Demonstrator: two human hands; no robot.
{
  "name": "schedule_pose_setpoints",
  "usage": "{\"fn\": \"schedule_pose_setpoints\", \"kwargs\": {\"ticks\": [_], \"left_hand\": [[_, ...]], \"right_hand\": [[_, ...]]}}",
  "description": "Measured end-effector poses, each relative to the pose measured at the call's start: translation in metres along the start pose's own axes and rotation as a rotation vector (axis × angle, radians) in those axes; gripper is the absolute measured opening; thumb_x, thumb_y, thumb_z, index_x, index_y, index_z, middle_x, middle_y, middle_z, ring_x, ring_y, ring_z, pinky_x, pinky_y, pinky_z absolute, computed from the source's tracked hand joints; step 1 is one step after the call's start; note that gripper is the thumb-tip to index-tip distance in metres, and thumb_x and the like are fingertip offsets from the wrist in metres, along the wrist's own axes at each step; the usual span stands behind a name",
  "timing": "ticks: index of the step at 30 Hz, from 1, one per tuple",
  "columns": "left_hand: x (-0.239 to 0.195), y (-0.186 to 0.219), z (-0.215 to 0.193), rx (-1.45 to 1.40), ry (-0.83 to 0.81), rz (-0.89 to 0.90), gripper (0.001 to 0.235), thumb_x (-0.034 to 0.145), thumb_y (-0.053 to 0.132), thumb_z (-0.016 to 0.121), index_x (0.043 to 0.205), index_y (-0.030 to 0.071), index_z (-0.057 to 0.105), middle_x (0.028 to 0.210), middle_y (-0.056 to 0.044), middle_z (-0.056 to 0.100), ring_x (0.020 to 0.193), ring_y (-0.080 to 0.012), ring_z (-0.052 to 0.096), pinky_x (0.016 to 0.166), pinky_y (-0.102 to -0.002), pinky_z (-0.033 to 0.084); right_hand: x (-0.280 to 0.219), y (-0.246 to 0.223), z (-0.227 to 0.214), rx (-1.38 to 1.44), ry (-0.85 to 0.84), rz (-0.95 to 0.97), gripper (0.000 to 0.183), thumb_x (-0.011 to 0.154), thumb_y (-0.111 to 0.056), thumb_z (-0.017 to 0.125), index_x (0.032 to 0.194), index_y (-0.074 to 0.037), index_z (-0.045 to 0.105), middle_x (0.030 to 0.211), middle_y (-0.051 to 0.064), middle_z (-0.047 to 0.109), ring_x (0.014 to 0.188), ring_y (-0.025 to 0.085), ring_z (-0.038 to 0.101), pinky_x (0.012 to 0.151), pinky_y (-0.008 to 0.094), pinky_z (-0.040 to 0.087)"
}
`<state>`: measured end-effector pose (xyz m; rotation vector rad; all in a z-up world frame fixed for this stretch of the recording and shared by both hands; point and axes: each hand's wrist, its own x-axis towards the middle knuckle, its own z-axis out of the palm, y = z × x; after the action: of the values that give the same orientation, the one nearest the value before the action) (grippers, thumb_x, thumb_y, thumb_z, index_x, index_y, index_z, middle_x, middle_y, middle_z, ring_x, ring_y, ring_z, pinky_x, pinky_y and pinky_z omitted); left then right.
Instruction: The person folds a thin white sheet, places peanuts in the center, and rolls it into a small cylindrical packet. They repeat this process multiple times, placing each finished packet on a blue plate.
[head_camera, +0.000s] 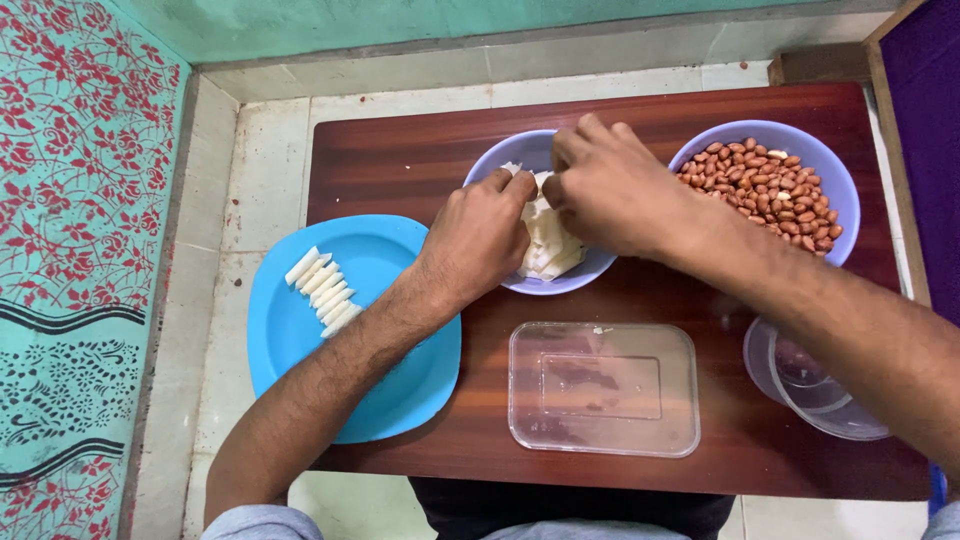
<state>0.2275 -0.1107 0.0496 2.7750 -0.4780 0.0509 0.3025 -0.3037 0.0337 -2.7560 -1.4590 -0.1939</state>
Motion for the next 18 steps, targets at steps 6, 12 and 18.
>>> {"fn": "schedule_pose_setpoints", "kwargs": {"ticks": [6, 12, 18], "left_hand": [[0.000, -0.005, -0.004, -0.165, -0.010, 0.024, 0.044, 0.078, 0.018, 0.082, 0.117, 0.012, 0.061, 0.104, -0.012, 0.068, 0.099, -0.0403, 0.073, 0.082, -0.051, 0.061], [-0.004, 0.029, -0.038, -0.630, 0.089, 0.136, 0.058, 0.084, 0.040, 0.082, 0.132, 0.013, 0.062, 0.120, 0.000, 0.075, 0.100, -0.0147, 0.073, 0.086, -0.030, 0.055], [-0.024, 0.061, -0.035, -1.049, 0.265, -0.022, 0.013, 0.087, 0.015, 0.083, 0.091, 0.009, 0.072, 0.092, -0.003, 0.077, 0.077, -0.0062, 0.071, 0.069, -0.020, 0.058]], "right_hand": [[-0.017, 0.004, -0.097, 0.688, -0.160, 0.277, 0.017, 0.085, -0.015, 0.075, 0.099, -0.005, 0.071, 0.083, 0.018, 0.078, 0.083, 0.035, 0.077, 0.074, 0.049, 0.056], [-0.042, -0.005, -0.114, 1.266, -0.177, 0.466, 0.007, 0.102, -0.006, 0.064, 0.108, -0.004, 0.063, 0.072, 0.012, 0.075, 0.058, 0.018, 0.070, 0.058, 0.028, 0.055], [-0.074, -0.030, -0.116, 1.185, 0.029, 0.342, 0.009, 0.100, -0.008, 0.064, 0.108, -0.007, 0.067, 0.075, 0.007, 0.079, 0.066, 0.013, 0.077, 0.065, 0.023, 0.058]]}}
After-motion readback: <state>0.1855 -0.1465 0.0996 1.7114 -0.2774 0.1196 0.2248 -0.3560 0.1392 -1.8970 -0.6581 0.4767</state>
